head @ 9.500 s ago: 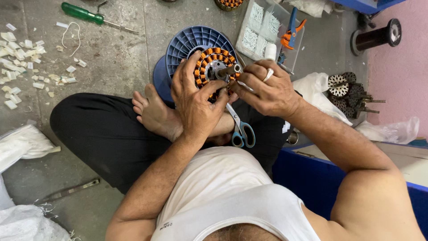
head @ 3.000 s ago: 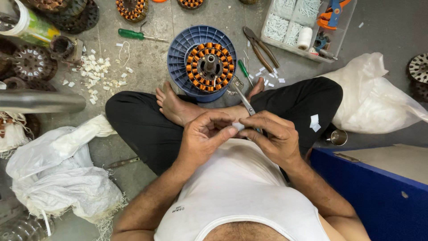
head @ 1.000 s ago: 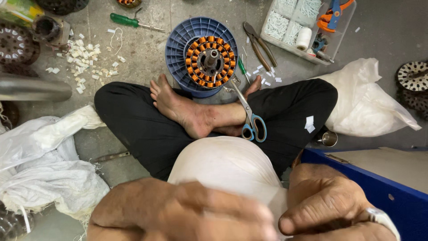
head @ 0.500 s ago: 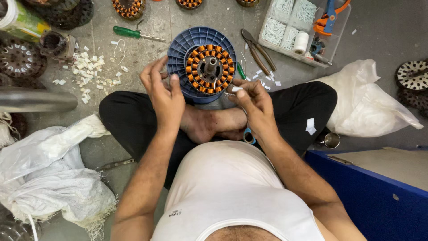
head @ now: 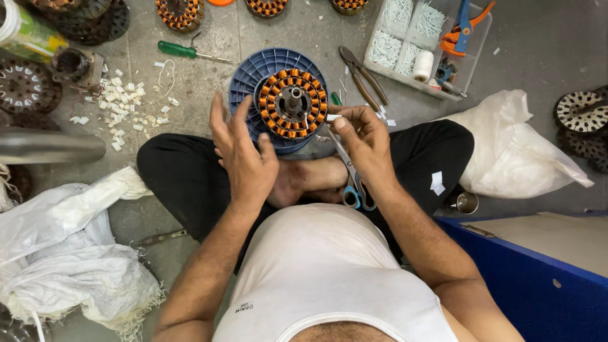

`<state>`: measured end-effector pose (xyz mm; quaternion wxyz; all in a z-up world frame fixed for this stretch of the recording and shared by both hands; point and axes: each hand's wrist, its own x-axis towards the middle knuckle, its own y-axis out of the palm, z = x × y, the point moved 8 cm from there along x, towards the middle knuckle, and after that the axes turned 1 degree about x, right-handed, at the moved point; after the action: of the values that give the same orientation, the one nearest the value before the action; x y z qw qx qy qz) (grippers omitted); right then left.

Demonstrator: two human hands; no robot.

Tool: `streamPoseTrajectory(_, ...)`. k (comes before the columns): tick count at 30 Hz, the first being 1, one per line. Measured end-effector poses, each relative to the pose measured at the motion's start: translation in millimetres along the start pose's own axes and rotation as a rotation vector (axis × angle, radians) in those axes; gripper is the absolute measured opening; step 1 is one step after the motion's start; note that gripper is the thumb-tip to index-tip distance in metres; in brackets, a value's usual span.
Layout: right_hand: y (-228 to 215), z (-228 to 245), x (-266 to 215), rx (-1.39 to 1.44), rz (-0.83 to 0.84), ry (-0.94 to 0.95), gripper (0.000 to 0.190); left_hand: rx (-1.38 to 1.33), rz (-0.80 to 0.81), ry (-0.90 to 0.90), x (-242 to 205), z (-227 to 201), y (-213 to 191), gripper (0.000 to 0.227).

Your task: The person sits on the floor and assembles a motor stator by inserting small white insulating pieces into the copper windings. They use scissors to cut the pieces and a screwdriver to adjust the windings. The person works methodically, handling each piece individually.

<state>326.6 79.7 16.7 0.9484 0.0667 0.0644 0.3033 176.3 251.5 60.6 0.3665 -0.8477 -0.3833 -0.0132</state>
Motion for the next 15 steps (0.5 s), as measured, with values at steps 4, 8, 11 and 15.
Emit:
streamPoseTrajectory(4,2.6,16.4,-4.3,-0.298,-0.018,-0.054,0.018,0.033,0.052,0.313,21.5,-30.4,-4.5,0.031)
streamPoseTrajectory(8,10.8,36.3,-3.7,-0.45,-0.036,-0.148,0.015,0.18,0.219,0.498,37.6,-43.1,10.0,0.019)
streamPoseTrajectory(11,12.6,41.2,0.6,-0.588,-0.083,-0.117,0.014,0.273,0.239,0.582,43.9,-47.5,15.7,0.018)
streamPoseTrajectory(15,20.9,50.2,3.9,-0.68,-0.023,-0.231,0.015,0.372,0.222,0.621,42.7,-50.7,23.8,0.014)
